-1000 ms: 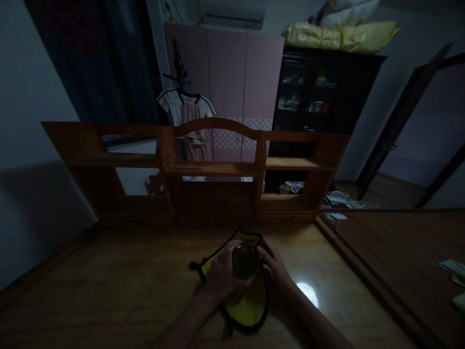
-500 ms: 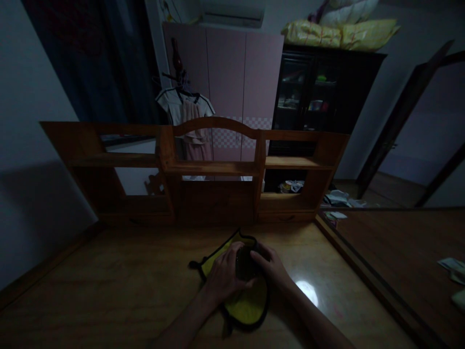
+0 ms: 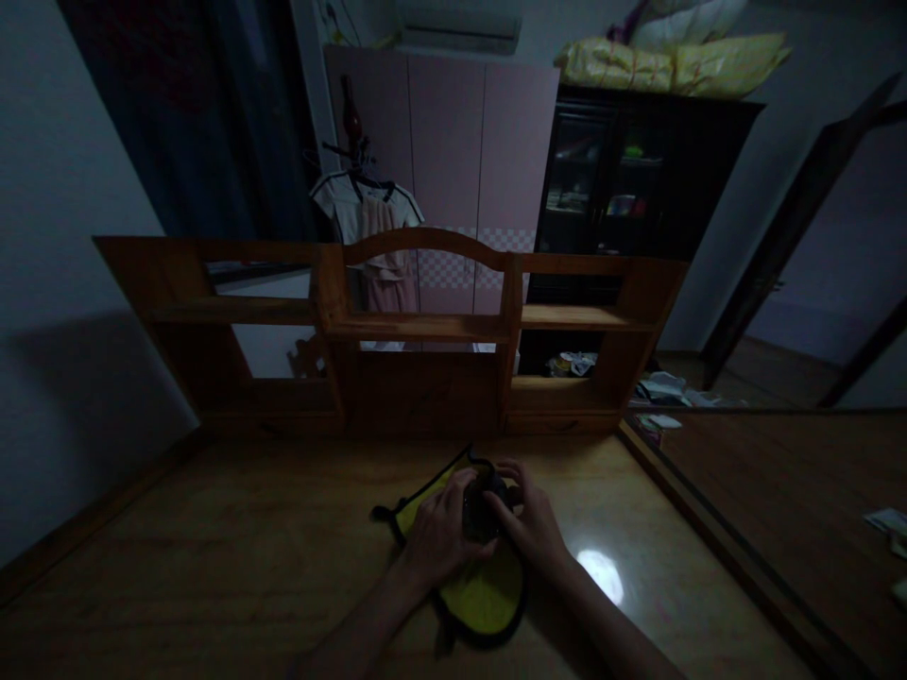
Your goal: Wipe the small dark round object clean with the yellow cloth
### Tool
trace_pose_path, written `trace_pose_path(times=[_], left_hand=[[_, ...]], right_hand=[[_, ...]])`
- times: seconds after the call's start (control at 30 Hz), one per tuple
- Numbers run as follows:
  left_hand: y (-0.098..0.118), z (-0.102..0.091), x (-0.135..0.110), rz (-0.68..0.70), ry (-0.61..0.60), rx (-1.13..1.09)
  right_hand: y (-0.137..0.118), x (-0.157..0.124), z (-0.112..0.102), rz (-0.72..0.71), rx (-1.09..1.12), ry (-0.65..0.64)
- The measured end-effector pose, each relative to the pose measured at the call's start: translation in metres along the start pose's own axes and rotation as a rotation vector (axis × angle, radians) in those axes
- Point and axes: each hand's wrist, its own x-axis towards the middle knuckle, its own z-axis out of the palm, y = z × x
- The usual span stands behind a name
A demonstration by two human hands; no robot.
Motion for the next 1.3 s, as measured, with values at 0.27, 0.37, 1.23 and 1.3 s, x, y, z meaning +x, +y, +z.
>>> trace_pose_path(times=[0.27,0.37,1.23,1.3], left_hand=[[-0.004,0.002,0.001,0.012,0.052,0.029],[-0.004,0.002,0.001,-0.007,0.058,0.032],[-0.006,0.002,-0.001,0.007,0.001,0.069],[-0.006,0.001,-0.001,0.006,0.003,0.068]], right_hand=[[0.002,-0.001,0.002,-0.115,-0.204,0.068],[0.004,-0.002,0.001,-0.191,-0.315,0.112],[0.012,-0.004,0.003,-0.493,-0.661,0.076],[0.012,-0.004,0.003,-0.481,-0.652,0.072]])
